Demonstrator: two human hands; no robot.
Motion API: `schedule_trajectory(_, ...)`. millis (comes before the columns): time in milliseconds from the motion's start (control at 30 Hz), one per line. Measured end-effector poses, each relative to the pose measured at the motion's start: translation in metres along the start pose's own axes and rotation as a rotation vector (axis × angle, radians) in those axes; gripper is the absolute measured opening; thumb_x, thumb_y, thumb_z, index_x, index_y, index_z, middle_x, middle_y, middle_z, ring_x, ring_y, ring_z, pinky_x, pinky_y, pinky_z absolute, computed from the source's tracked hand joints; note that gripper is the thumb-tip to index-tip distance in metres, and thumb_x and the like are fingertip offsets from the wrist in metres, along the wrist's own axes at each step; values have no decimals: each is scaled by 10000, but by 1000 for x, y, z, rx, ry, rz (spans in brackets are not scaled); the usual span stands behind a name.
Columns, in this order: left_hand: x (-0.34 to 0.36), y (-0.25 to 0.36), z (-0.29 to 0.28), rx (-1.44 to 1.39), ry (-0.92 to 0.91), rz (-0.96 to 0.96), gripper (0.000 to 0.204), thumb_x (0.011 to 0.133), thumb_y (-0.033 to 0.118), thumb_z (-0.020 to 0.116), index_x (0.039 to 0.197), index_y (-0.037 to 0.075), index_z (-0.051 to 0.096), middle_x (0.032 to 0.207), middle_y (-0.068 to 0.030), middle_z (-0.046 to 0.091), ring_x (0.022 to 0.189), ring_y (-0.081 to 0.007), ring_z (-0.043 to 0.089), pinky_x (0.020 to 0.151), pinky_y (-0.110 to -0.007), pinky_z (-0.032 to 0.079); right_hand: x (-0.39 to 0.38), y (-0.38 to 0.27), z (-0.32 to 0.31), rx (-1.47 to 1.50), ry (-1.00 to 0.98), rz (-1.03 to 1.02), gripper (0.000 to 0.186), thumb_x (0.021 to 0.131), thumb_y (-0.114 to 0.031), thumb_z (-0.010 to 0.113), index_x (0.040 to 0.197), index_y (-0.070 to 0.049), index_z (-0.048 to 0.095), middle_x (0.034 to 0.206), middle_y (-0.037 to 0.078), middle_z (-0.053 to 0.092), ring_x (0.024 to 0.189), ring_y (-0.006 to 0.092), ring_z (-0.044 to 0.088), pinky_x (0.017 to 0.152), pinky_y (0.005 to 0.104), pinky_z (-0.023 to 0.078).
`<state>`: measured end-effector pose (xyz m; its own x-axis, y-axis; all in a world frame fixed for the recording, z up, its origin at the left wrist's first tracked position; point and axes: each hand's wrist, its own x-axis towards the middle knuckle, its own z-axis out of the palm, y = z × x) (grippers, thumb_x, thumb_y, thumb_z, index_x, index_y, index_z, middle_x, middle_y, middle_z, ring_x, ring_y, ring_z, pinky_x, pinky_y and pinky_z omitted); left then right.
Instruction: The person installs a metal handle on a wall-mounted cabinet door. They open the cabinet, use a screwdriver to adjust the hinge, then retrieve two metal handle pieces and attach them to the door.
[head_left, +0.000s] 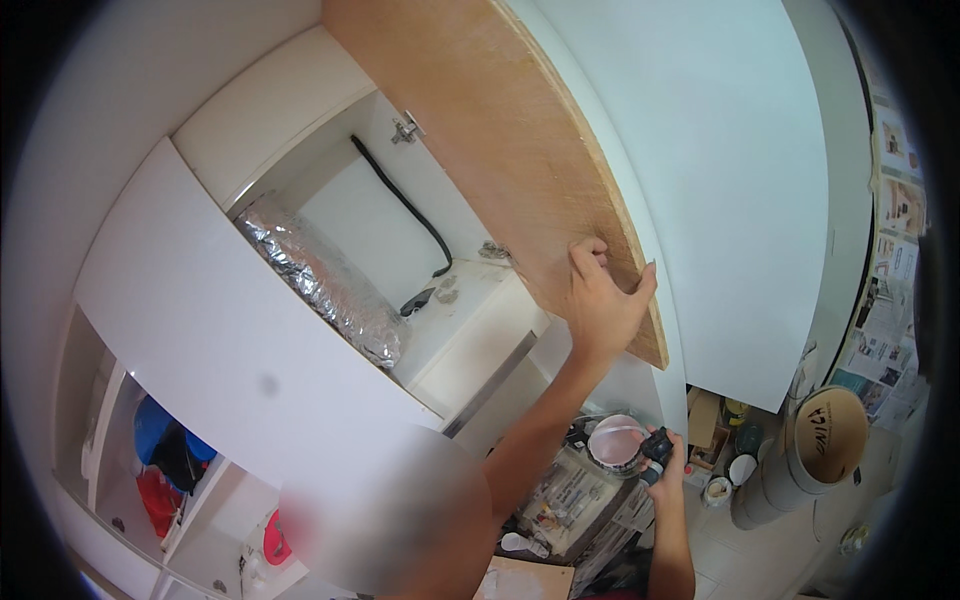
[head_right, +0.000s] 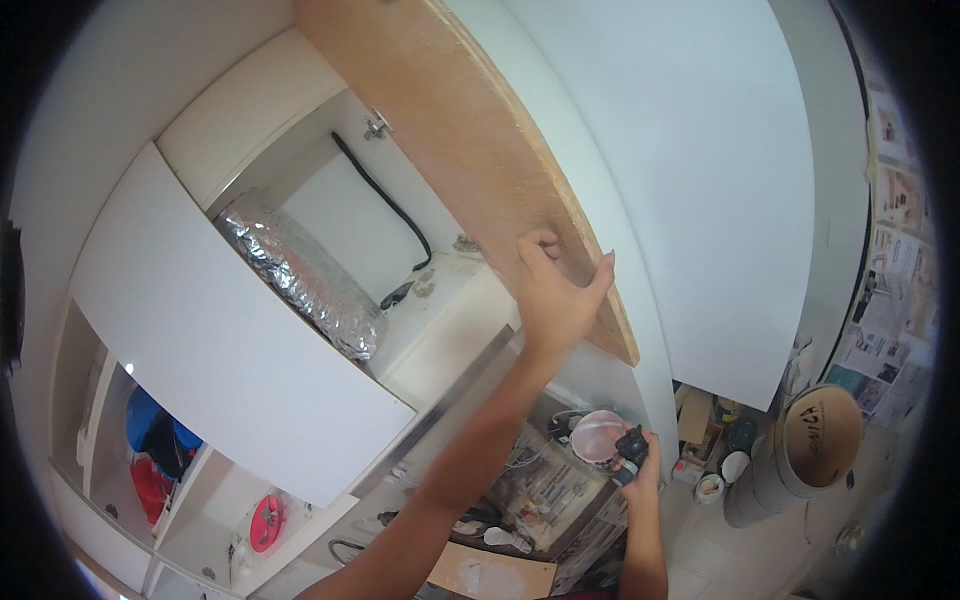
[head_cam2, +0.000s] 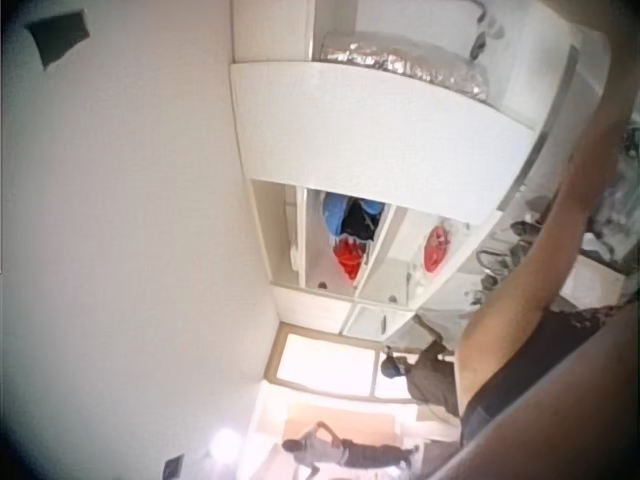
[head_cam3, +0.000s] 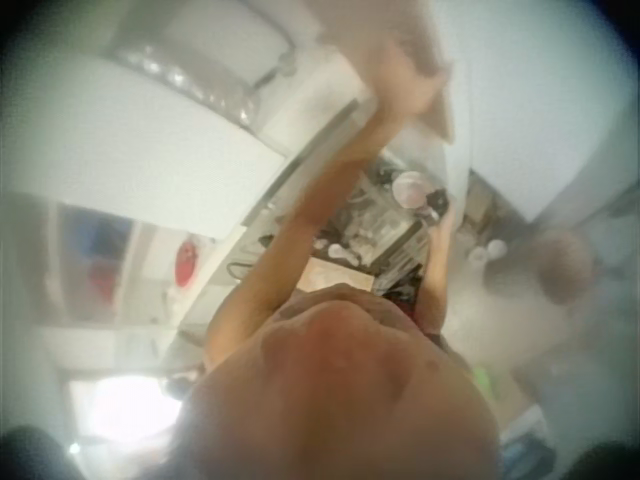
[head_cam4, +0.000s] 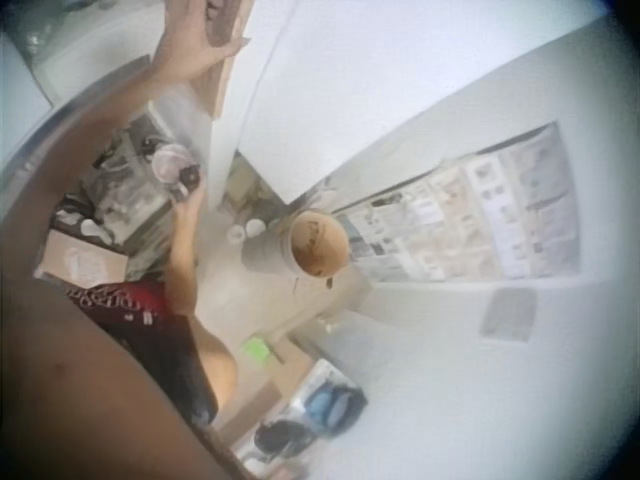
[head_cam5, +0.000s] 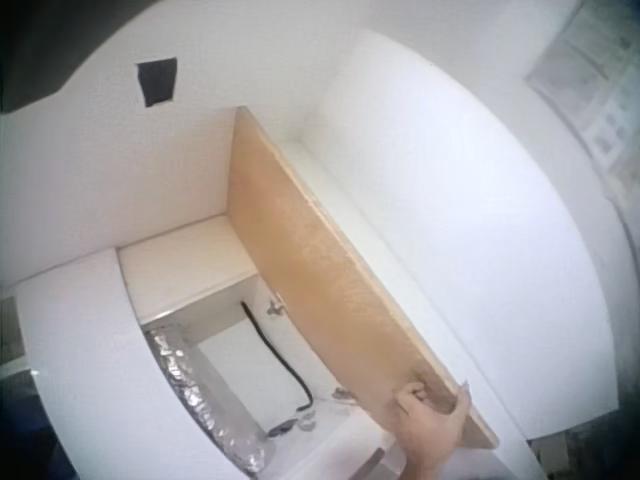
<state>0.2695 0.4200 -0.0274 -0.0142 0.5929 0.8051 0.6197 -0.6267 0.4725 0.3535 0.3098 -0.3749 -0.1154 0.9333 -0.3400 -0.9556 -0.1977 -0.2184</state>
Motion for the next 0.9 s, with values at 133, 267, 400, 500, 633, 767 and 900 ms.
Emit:
schedule_trajectory(133,-6,8,-17,96,1,-55,781,774,234,899,1350,3,426,1183,-171,546,1093,-292,585,901,-427,514,8,1,-11,-10,18,-17,490,953,-458,632,1291,-104,625,1208,211,749,510,139,595,463,256,530)
schedule_trajectory(267,-35,3,-74,-51,60,-178,836,761,82,856,1443,27,376,1230,-155,554,1106,-263,608,894,-417,558,6,-4,-11,-80,65,-34,492,951,-456,640,1298,-108,615,1224,214,749,505,137,595,466,260,534)
schedule_trajectory(400,-72,-29,-147,-56,127,-257,798,818,-11,761,1508,0,359,1322,-157,566,1164,-241,623,882,-363,585,-3,-3,-21,-104,41,-14,452,951,-465,650,1242,-120,636,1190,210,759,485,143,584,457,265,522)
schedule_trajectory(500,-89,-48,-198,-60,186,-296,718,908,-10,706,1541,-31,365,1354,-184,585,1231,-242,613,902,-340,582,-5,4,-36,-141,80,27,427,955,-467,651,1212,-127,636,1171,206,761,475,145,574,446,267,521)
schedule_trajectory(633,-84,-88,-235,-35,256,-268,650,1004,44,672,1566,-59,362,1358,-190,612,1254,-229,608,896,-331,579,-5,19,-52,-149,101,108,357,969,-456,650,1163,-157,657,1070,163,769,485,139,579,440,262,524)
schedule_trajectory(767,-77,-123,-250,188,311,-275,629,1016,80,673,1575,-26,406,1392,-203,555,1204,-285,603,951,-385,552,-3,40,-81,-141,126,152,337,959,-446,658,1129,-154,658,1047,173,769,479,154,579,426,252,521)
schedule_trajectory(900,-78,-161,-263,652,362,-150,647,995,86,689,1591,34,441,1548,-239,391,1345,-385,438,1118,-480,400,-12,52,-81,-193,148,215,326,961,-432,661,1128,-152,658,1026,172,766,494,160,591,432,262,525)
